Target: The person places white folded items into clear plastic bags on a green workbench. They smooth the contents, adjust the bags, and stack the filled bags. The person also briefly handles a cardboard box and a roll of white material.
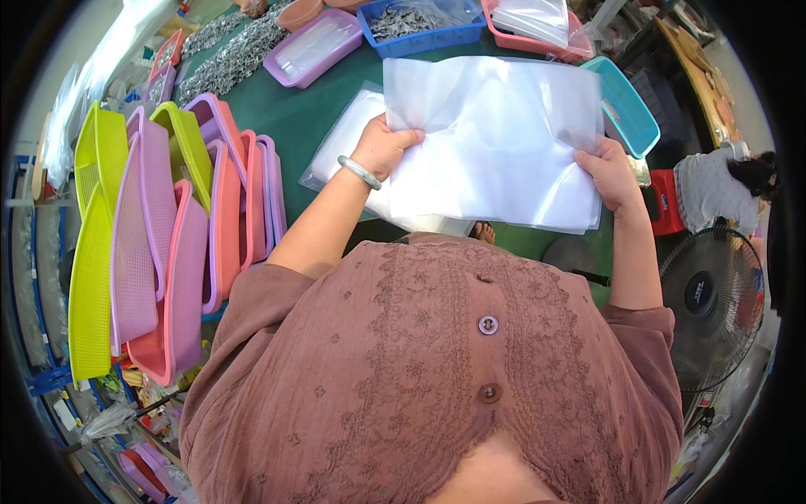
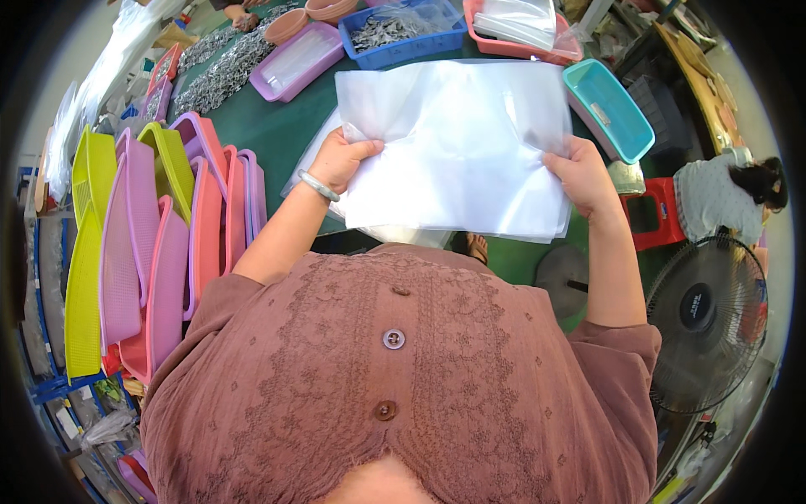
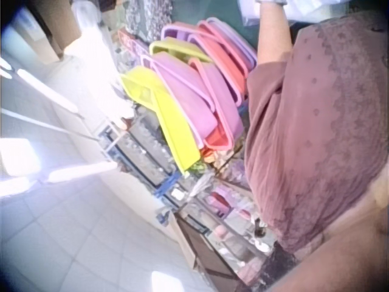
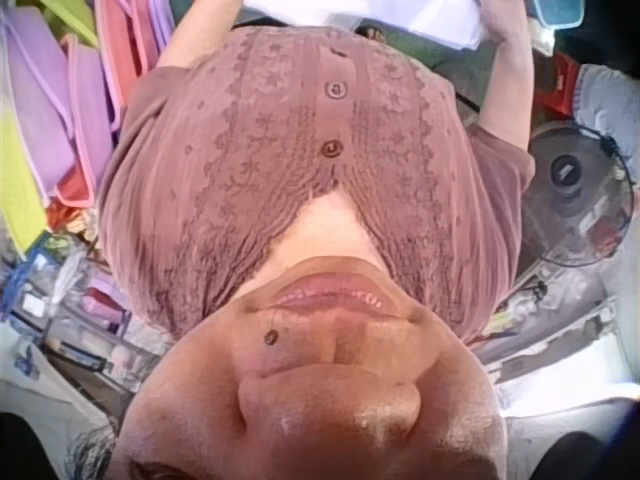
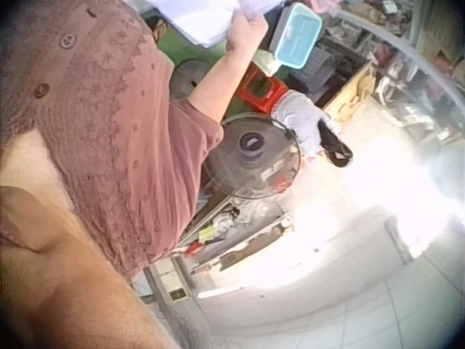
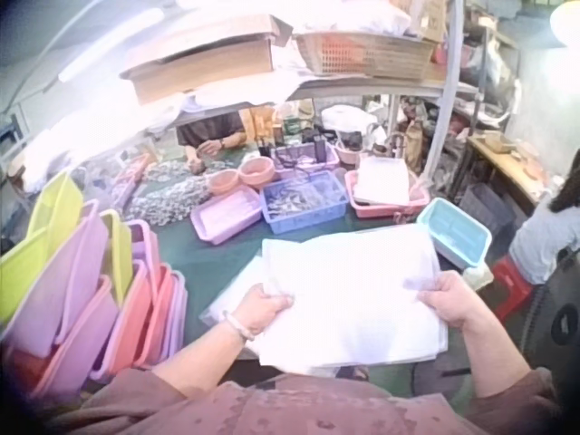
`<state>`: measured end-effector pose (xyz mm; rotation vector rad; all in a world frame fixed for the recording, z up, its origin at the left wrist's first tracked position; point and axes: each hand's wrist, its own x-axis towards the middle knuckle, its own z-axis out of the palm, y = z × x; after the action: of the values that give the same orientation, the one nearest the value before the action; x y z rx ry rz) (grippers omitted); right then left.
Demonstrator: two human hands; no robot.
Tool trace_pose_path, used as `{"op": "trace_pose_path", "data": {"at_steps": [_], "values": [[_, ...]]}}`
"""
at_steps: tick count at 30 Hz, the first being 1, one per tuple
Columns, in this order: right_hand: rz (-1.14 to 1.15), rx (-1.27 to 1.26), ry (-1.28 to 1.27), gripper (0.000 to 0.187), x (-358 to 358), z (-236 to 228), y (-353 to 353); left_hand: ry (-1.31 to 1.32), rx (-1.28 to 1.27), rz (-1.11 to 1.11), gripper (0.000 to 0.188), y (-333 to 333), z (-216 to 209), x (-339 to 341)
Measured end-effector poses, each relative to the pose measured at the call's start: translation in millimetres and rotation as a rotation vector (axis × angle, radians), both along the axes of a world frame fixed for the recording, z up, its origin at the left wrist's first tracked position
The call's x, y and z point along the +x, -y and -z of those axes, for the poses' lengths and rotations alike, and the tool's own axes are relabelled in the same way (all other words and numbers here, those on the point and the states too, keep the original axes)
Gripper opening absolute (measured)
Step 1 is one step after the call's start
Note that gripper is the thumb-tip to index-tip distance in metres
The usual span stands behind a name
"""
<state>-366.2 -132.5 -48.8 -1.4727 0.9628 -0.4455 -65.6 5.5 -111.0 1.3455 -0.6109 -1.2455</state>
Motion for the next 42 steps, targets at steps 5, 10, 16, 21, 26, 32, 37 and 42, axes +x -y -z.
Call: {"op": "trace_pose_path", "data": {"at_steps": [5, 10, 16, 21, 26, 32, 37, 42], "values": [[0.05, 0.232, 0.276, 0.032, -25, 38, 9, -0.146, -0.047, 0.126, 0.027, 15, -19, 8], [-0.047, 0.513, 0.611, 0.043, -27, 62, 19, -0.095, -0.036, 0.32, 0.025, 49, -51, 10], [0.101, 0.438, 0.562, 0.039, -8, 92, 5, 0.161, -0.074, 0.542, 0.029, 73, -65, 16], [0.147, 0.229, 0.458, 0.03, -18, 92, 10, 0.176, 0.066, 0.323, 0.023, 73, -59, 14], [0.244, 0.152, 0.453, 0.031, -28, 79, 19, 0.212, 0.013, 0.328, 0.026, 83, -56, 7], [0.24, 0.495, 0.574, 0.038, -35, 54, 38, 0.218, -0.038, 0.467, 0.03, 115, -71, 3], [0.127, 0.451, 0.557, 0.054, -19, 60, 25, -0.006, 0.05, 0.627, 0.033, 122, -62, 6], [0.218, 0.509, 0.565, 0.054, -6, 60, 12, -0.146, 0.129, 0.57, 0.034, 103, -53, -12]]}}
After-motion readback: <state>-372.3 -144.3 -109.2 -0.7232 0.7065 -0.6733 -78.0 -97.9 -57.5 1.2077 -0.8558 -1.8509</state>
